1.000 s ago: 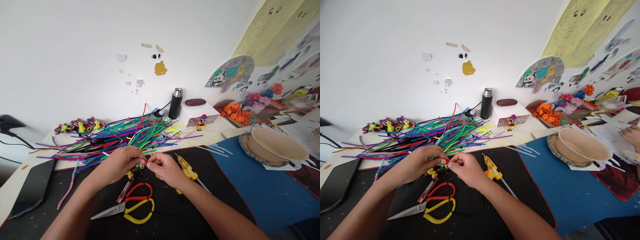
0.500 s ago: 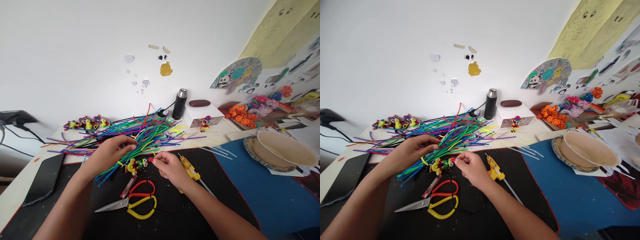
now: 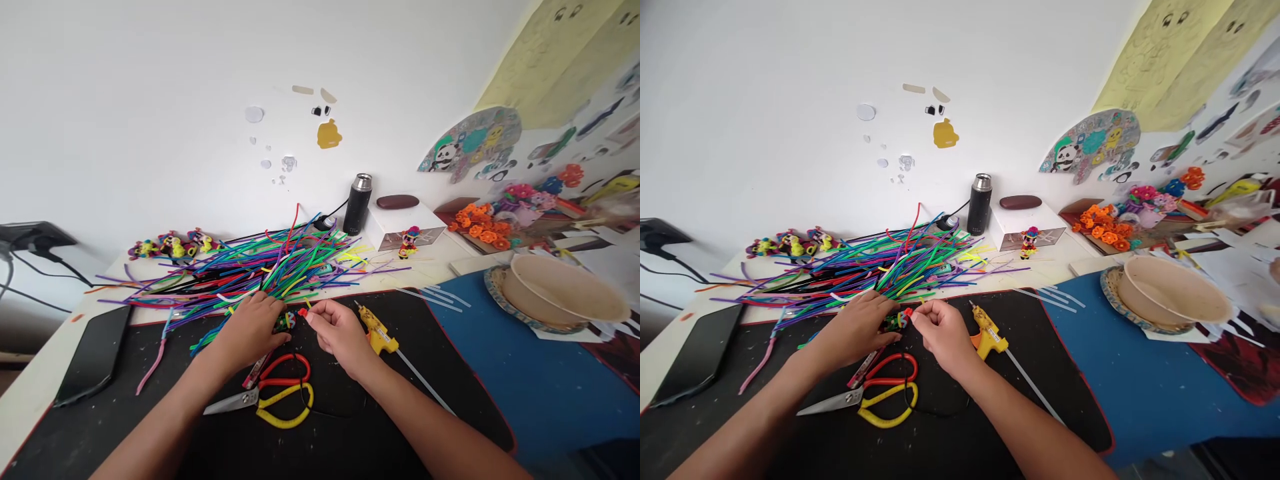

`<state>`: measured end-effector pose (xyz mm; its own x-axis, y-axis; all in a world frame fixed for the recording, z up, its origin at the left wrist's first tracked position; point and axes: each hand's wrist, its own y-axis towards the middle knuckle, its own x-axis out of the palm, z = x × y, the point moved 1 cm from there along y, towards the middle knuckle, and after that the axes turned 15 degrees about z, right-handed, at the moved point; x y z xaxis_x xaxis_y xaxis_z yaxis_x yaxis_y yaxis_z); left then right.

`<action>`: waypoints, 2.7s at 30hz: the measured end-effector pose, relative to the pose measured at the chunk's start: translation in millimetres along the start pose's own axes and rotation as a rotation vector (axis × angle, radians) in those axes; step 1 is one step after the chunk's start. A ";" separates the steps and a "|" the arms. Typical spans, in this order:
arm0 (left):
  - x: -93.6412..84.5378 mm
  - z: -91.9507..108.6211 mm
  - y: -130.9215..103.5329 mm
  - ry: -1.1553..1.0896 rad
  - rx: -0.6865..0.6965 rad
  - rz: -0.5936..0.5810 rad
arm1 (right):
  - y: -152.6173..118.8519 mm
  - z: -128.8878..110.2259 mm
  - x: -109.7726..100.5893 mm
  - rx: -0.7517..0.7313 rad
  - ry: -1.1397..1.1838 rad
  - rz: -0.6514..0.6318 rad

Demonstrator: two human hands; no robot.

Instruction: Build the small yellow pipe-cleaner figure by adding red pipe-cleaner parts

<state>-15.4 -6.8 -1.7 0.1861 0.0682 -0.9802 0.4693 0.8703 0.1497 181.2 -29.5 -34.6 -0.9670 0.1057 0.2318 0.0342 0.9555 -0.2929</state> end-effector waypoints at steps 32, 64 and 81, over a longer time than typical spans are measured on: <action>-1.4 -23.7 -2.5 -0.753 -0.433 0.232 | 15.2 -13.2 31.4 -0.113 0.072 0.150; -12.7 -12.4 -8.5 -0.604 -0.338 0.243 | 19.5 6.2 27.3 -0.178 0.014 0.118; -11.2 -7.5 -9.0 -0.568 -0.213 0.224 | 18.6 4.8 24.0 -0.297 -0.152 0.144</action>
<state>-28.2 -11.7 7.0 0.7146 0.0416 -0.6983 0.1953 0.9467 0.2563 157.4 -10.5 -39.0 -0.9726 0.2244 0.0608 0.2233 0.9744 -0.0247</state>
